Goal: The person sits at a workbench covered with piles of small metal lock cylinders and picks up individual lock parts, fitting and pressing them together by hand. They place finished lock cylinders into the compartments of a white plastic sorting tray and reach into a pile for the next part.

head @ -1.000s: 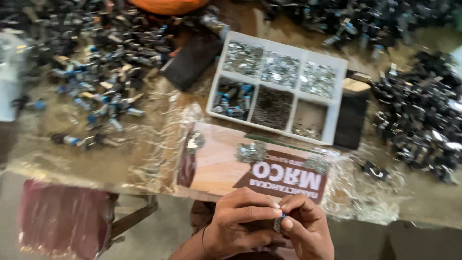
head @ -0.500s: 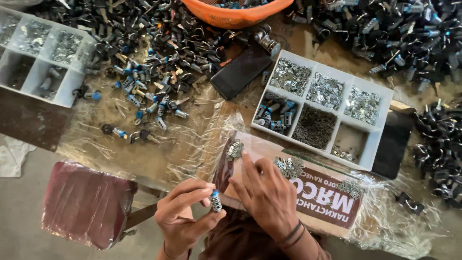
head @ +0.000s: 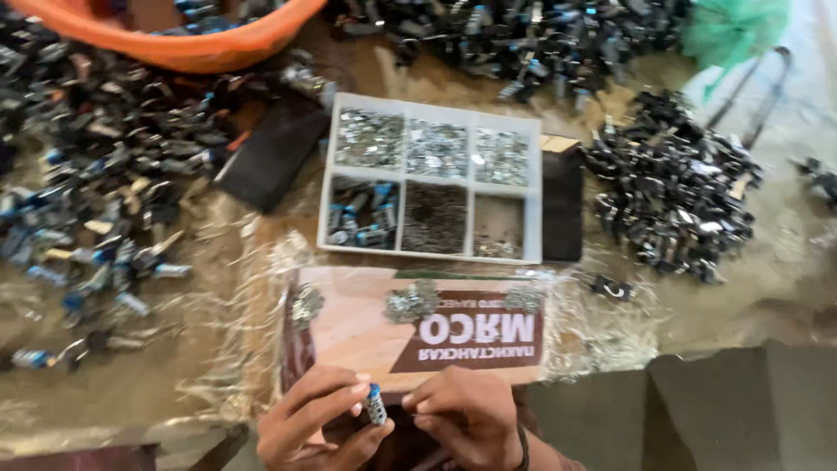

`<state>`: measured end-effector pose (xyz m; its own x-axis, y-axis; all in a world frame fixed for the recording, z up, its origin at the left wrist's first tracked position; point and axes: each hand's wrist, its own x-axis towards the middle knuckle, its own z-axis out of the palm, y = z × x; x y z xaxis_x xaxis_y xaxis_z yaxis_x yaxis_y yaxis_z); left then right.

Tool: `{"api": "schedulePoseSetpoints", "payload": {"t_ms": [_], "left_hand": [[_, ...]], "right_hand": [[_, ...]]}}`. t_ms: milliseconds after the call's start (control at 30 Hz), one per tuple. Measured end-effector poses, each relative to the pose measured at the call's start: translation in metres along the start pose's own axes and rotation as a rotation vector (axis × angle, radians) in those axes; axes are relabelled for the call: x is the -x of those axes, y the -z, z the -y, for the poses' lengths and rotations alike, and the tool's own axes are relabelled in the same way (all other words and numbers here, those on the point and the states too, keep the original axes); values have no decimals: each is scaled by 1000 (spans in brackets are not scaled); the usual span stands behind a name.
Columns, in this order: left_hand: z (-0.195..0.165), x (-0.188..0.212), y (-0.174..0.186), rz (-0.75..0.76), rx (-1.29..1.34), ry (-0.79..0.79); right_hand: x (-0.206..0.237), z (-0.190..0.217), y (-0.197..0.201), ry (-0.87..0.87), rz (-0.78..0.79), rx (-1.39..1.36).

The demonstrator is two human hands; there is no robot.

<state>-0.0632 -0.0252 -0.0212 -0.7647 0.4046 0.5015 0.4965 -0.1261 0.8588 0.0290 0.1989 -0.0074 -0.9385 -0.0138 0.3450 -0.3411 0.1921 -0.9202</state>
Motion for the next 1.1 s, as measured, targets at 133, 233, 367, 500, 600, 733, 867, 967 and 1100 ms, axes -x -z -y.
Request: {"api": "schedulePoseSetpoints", "payload": {"t_ms": [133, 233, 367, 500, 600, 733, 867, 967, 1100], "left_hand": [[4, 0, -17, 33, 51, -18], [0, -3, -31, 26, 77, -23], [-13, -8, -45, 7, 52, 69], [-22, -13, -40, 95, 44, 137], [-28, -14, -40, 115, 45, 167], [-31, -16, -43, 111, 71, 184], [-31, -15, -46, 99, 96, 175], [-30, -14, -46, 108, 89, 174], [-28, -15, -51, 108, 13, 145]], "right_hand": [[10, 6, -1, -597, -342, -587], [6, 10, 4, -235, -390, 10], [6, 29, 9, 95, -355, 573], [6, 35, 1, 122, -427, 422], [6, 33, -1, 38, -394, 425], [4, 27, -1, 52, -375, 384], [1, 26, 5, 27, -313, 341], [-1, 30, 12, 40, -260, 376], [-2, 31, 14, 216, -214, 623]]}}
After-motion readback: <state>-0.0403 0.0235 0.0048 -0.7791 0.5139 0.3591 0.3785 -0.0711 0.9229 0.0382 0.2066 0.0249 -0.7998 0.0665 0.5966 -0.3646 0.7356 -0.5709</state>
